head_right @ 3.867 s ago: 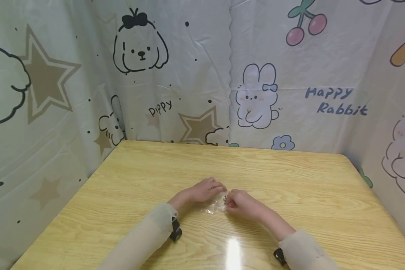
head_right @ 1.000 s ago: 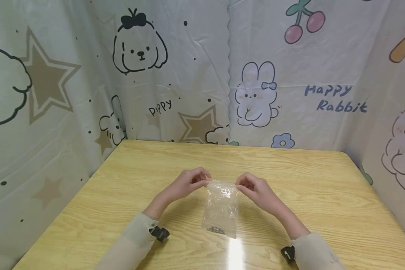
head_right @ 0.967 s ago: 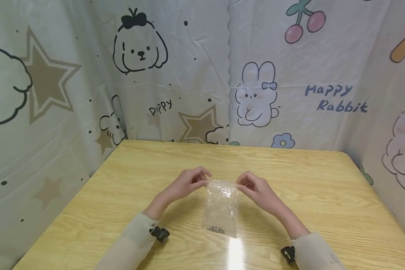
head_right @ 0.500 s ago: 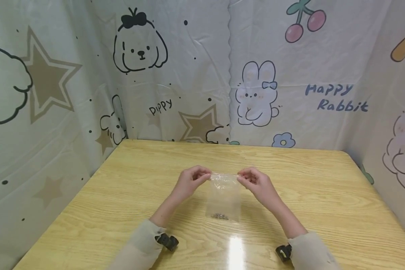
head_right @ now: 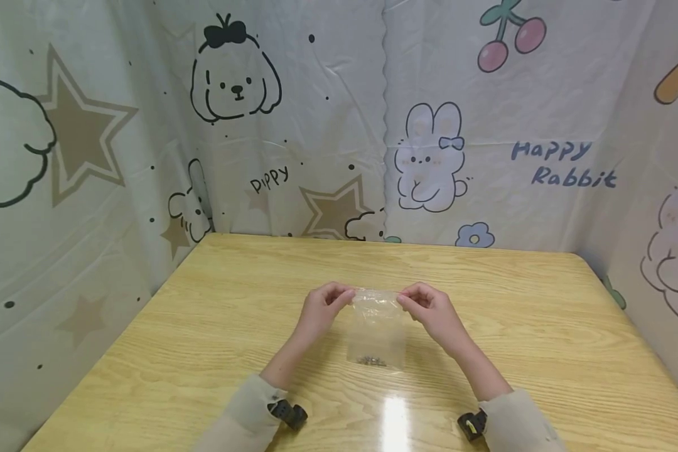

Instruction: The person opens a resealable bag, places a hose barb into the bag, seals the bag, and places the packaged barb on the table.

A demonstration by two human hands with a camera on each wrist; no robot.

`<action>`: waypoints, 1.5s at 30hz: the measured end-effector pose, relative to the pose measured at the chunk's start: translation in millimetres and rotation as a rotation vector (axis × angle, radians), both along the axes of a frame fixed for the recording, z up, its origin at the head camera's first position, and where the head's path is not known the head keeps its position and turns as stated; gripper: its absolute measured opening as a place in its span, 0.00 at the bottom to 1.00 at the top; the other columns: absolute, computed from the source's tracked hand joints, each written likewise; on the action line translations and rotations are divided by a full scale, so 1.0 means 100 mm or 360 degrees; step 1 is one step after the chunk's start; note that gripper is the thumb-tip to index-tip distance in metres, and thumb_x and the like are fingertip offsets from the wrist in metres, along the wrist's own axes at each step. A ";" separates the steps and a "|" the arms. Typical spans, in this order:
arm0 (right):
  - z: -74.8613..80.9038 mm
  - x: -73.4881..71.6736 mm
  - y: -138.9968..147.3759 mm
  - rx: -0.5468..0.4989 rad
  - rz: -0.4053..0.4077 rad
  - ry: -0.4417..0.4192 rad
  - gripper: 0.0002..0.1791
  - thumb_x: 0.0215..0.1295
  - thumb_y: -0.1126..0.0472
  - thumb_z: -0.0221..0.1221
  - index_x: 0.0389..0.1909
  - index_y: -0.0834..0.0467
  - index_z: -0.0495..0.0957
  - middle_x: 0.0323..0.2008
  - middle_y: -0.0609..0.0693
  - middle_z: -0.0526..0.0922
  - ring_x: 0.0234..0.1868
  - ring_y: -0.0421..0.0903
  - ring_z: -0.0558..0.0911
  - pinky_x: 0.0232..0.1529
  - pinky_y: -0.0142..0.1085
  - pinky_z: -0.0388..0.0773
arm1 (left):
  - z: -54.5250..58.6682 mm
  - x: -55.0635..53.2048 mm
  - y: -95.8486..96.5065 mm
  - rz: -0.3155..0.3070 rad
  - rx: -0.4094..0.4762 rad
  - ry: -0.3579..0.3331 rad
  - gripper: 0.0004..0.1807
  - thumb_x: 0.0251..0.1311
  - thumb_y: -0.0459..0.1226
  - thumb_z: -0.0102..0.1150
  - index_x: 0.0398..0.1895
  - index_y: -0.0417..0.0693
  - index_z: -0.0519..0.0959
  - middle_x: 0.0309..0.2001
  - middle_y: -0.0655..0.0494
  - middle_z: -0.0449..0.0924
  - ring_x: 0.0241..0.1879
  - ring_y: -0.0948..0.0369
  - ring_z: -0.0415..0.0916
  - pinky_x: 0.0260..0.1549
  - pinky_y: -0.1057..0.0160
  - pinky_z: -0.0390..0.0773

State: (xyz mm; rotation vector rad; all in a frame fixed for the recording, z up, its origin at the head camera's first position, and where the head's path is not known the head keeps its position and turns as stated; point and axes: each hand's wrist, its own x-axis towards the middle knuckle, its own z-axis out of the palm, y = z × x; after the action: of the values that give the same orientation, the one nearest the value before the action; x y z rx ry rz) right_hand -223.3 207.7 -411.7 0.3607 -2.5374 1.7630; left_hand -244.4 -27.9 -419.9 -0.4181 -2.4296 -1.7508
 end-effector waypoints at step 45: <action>-0.01 0.01 -0.08 -0.0022 0.0076 0.0075 0.12 0.70 0.60 0.58 0.42 0.67 0.77 0.28 0.37 0.78 0.30 0.35 0.75 0.34 0.32 0.74 | 0.00 0.08 0.00 -0.0185 -0.0105 0.0168 0.11 0.69 0.40 0.55 0.39 0.41 0.81 0.32 0.44 0.84 0.23 0.71 0.66 0.23 0.76 0.65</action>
State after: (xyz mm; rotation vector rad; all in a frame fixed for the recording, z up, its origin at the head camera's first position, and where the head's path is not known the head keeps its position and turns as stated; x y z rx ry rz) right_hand -222.3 199.4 -412.7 0.4601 -2.5040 1.7645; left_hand -236.0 -27.5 -420.1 -0.6542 -2.4389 -1.6490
